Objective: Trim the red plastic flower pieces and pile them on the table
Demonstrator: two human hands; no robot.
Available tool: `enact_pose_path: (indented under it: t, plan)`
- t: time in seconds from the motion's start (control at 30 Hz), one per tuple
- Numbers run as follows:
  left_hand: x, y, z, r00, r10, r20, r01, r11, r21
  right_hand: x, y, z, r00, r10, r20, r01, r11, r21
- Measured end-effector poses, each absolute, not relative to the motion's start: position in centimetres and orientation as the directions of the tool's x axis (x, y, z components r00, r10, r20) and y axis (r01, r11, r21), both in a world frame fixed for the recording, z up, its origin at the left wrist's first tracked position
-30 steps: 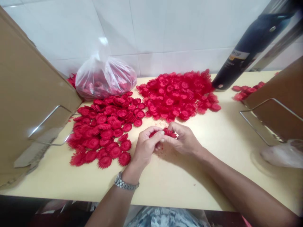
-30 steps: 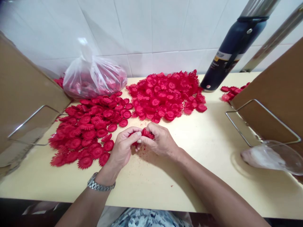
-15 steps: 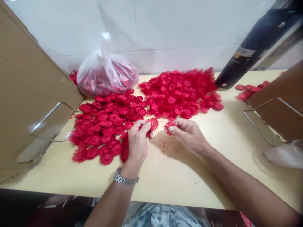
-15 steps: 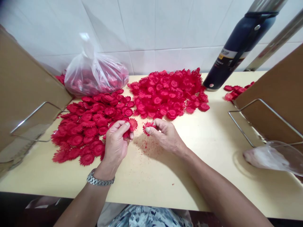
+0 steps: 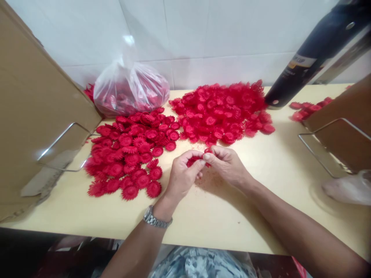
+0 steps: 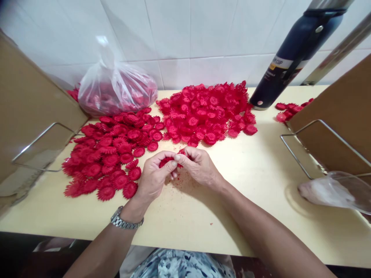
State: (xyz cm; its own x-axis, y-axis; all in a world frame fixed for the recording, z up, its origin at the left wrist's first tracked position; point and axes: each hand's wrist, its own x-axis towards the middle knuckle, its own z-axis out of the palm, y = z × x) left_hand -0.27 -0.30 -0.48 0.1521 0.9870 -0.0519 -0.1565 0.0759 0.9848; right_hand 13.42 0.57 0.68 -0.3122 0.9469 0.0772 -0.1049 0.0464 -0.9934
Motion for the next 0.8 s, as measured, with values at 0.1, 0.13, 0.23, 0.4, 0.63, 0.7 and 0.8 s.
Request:
enact_pose_path:
  t: [0.1, 0.13, 0.23, 0.4, 0.63, 0.7, 0.8]
  plan:
    - [-0.1, -0.5, -0.2, 0.186, 0.981, -0.061, -0.141, 0.088, 0.986, 13.3, 0.6, 1.0, -0.342, 0.936, 0.076, -0.166, 0.02, -0.986]
    - [0.0, -0.5, -0.2, 0.172, 0.983, -0.06, -0.135, 0.084, 0.987, 13.3, 0.6, 1.0, -0.352, 0.933, 0.078, -0.17, 0.019, -0.985]
    - [0.0, -0.4, -0.4, 0.109, 0.991, -0.072, -0.179, 0.091, 0.98, 13.3, 0.6, 0.9, -0.413, 0.908, 0.074, -0.197, -0.009, -0.98]
    - [-0.3, 0.2, -0.2, -0.02, 0.985, -0.171, -0.407, 0.148, 0.901, 13.8, 0.8, 0.0, -0.427, 0.898, 0.106, -0.247, -0.003, -0.969]
    - [-0.7, 0.4, 0.4, -0.069, 0.979, -0.194, -0.459, 0.141, 0.877, 16.5, 2.5, 0.8, -0.018, 0.973, 0.229, 0.206, 0.228, -0.952]
    - [-0.6, 0.3, 0.2, -0.04, 0.978, -0.203, -0.467, 0.161, 0.869, 17.1, 3.2, 1.0, 0.14, 0.955, 0.263, 0.238, 0.225, -0.945]
    - [-0.5, 0.2, 0.0, -0.021, 0.978, -0.206, -0.458, 0.174, 0.872, 17.4, 3.8, 0.8, 0.156, 0.968, 0.199, 0.137, 0.178, -0.974]
